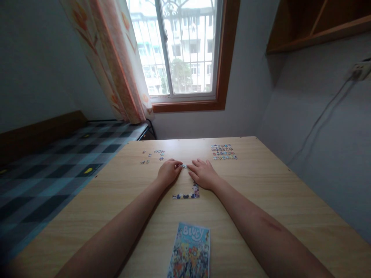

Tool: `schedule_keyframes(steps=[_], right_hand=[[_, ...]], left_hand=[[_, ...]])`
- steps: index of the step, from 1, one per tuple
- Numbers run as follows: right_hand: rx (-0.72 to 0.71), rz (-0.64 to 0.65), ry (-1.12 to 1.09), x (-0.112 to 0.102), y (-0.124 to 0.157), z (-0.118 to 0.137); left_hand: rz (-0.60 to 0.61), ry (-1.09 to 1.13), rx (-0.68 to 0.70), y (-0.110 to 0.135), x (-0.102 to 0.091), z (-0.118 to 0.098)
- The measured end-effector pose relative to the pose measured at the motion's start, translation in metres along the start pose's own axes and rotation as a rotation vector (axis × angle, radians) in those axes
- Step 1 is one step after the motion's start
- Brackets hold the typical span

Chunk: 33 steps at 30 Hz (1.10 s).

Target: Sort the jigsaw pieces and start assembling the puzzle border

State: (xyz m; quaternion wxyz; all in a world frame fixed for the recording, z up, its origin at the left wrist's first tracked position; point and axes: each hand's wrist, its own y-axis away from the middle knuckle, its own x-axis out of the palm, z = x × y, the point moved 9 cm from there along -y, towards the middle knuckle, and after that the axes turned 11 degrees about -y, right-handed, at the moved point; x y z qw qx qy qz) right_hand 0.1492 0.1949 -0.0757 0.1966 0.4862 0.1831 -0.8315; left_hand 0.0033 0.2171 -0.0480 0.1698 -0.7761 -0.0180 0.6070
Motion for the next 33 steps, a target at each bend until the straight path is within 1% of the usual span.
schedule_keyframes(steps=[5,10,18,24,30,33], right_hand=[[0.001,0.002,0.0,0.0,0.0,0.001],[-0.001,-0.004,-0.002,0.0,-0.001,0.001],[0.006,0.001,-0.012,0.0,0.0,0.001],[-0.003,0.0,-0.001,-0.001,0.0,0.004],[-0.006,-0.006,-0.013,0.002,-0.001,0.001],[-0.007,-0.011,-0.02,0.003,-0.001,-0.001]], left_hand=[[0.027,-0.024,-0.021,0.001,0.0,0.0],[0.019,-0.035,-0.025,-0.001,-0.001,0.002],[0.003,0.036,-0.024,0.002,-0.001,0.009],[-0.007,-0.056,0.104,0.008,-0.003,-0.008],[0.016,-0.116,0.124,0.01,-0.002,-0.015],[0.006,-0.118,0.134,0.011,-0.003,-0.015]])
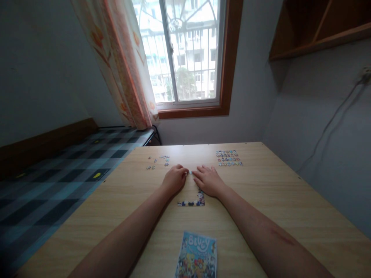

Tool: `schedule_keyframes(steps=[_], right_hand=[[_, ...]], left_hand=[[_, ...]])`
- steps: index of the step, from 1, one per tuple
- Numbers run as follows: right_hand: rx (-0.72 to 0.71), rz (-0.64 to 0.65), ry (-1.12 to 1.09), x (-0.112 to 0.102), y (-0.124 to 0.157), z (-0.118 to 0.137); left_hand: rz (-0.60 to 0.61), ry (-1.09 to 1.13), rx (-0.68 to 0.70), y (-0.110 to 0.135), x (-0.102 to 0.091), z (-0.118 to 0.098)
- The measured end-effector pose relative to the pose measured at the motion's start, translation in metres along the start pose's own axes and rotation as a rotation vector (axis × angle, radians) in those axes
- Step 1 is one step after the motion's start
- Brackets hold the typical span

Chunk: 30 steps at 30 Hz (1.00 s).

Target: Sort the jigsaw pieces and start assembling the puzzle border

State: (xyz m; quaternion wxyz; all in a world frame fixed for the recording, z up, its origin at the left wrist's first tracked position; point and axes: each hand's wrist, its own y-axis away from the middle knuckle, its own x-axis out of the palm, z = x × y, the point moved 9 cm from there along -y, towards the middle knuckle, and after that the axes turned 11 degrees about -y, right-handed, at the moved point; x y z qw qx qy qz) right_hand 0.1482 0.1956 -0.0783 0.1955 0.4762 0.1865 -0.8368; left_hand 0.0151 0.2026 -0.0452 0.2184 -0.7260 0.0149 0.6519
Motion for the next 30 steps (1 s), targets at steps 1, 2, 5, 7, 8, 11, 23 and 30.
schedule_keyframes(steps=[1,2,5,7,8,11,23,30], right_hand=[[0.001,-0.001,-0.001,0.0,0.0,0.0],[0.001,-0.002,-0.002,0.0,0.0,0.0],[0.009,-0.001,-0.006,-0.001,0.001,0.001],[0.013,0.0,-0.012,-0.002,0.001,0.001],[0.014,0.0,-0.016,-0.002,0.001,0.001],[0.012,0.0,-0.024,-0.002,0.001,0.001],[0.004,0.003,-0.034,-0.001,0.0,0.0],[-0.012,-0.021,-0.034,-0.003,0.0,0.002]], left_hand=[[-0.007,-0.001,-0.013,0.0,-0.001,0.003],[-0.016,-0.008,-0.039,0.0,-0.002,0.007],[-0.052,-0.086,-0.158,0.0,-0.008,0.03],[-0.073,-0.16,-0.224,0.0,-0.011,0.046],[-0.075,-0.19,-0.251,0.001,-0.011,0.053],[-0.037,-0.25,-0.307,0.003,-0.006,0.068],[0.043,-0.34,-0.484,0.007,0.006,0.106],[0.108,-0.286,-0.53,-0.003,0.02,0.113]])
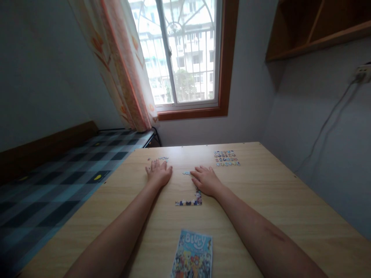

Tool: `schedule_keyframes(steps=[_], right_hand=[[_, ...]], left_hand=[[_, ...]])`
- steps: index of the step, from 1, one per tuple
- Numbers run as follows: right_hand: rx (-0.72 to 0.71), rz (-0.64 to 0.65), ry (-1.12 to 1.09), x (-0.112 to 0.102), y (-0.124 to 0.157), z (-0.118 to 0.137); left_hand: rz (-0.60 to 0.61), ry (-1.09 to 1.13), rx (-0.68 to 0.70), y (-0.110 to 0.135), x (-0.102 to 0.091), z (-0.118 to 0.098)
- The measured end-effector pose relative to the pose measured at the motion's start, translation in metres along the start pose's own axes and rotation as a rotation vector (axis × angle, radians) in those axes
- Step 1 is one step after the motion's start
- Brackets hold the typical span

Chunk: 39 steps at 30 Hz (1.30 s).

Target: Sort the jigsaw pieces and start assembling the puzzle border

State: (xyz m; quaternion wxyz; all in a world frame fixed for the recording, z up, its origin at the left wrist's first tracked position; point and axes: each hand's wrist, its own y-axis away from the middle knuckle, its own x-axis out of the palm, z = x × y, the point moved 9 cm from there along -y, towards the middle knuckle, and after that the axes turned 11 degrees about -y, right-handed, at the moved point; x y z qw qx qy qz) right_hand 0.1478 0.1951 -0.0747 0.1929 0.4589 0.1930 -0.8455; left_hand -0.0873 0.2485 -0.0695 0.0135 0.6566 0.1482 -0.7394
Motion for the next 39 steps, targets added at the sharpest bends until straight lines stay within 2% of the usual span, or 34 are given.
schedule_keyframes(steps=[3,5,8,10,13,23,28,34,37,39], right_hand=[[-0.004,-0.006,-0.001,0.0,-0.001,-0.001],[-0.007,-0.01,-0.004,0.0,-0.001,-0.001],[-0.013,-0.022,-0.006,-0.002,-0.001,0.0],[-0.014,-0.025,-0.007,-0.003,-0.001,0.002],[-0.014,-0.028,-0.009,-0.004,0.0,0.002],[-0.011,-0.023,-0.011,-0.001,-0.002,-0.002],[-0.012,-0.035,-0.008,-0.002,-0.001,-0.001],[-0.007,-0.023,-0.006,-0.003,0.0,0.0],[-0.002,-0.022,-0.011,-0.003,0.0,-0.001],[-0.006,-0.027,-0.009,-0.003,0.0,0.0]], left_hand=[[0.004,0.008,0.011,-0.001,-0.004,-0.002],[-0.086,0.004,0.053,0.002,-0.015,-0.006],[-0.27,0.016,0.204,0.014,-0.038,-0.019],[-0.304,0.061,0.314,0.02,-0.045,-0.026],[-0.26,0.143,0.412,0.024,-0.045,-0.031],[-0.191,0.3,0.555,0.027,-0.04,-0.044],[-0.129,0.303,0.52,0.029,-0.042,-0.045],[0.021,0.334,0.363,0.015,-0.033,-0.032],[0.079,0.333,0.428,0.011,-0.027,-0.033],[0.068,0.314,0.506,0.012,-0.027,-0.036]])
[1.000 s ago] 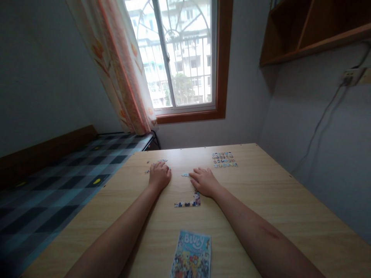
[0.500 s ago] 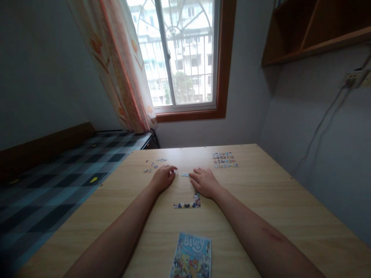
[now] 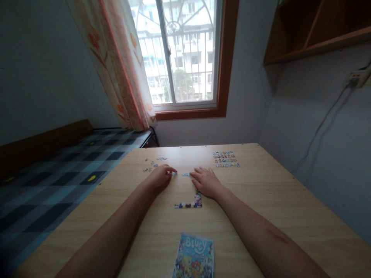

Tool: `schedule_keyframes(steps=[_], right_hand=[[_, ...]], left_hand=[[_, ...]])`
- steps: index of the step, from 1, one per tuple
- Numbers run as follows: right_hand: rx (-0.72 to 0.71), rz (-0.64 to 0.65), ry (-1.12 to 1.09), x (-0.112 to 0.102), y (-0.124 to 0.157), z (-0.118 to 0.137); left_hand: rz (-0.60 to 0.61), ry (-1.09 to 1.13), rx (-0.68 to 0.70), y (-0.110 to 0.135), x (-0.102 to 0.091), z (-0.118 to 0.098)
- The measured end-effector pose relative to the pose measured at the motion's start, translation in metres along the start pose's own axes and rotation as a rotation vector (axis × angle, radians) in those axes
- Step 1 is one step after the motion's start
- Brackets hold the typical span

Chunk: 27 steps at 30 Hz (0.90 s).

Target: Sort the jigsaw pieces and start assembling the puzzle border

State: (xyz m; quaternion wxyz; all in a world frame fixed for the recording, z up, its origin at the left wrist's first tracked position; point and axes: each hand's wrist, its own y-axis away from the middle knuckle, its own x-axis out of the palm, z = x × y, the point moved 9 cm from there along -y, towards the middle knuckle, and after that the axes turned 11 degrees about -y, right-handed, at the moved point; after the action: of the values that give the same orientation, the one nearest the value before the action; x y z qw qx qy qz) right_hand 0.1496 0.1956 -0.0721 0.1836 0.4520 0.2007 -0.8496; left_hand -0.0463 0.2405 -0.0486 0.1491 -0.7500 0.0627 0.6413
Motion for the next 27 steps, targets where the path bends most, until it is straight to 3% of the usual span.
schedule_keyframes(steps=[8,15,27], right_hand=[[-0.01,0.001,0.009,-0.001,0.001,0.002],[-0.014,-0.004,0.019,-0.001,0.0,0.003],[-0.016,-0.011,0.0,-0.001,0.001,0.001]], left_hand=[[-0.039,-0.065,0.069,0.002,-0.005,-0.01],[-0.008,-0.035,0.07,0.002,0.003,-0.03],[-0.148,0.034,0.001,0.004,0.004,-0.035]])
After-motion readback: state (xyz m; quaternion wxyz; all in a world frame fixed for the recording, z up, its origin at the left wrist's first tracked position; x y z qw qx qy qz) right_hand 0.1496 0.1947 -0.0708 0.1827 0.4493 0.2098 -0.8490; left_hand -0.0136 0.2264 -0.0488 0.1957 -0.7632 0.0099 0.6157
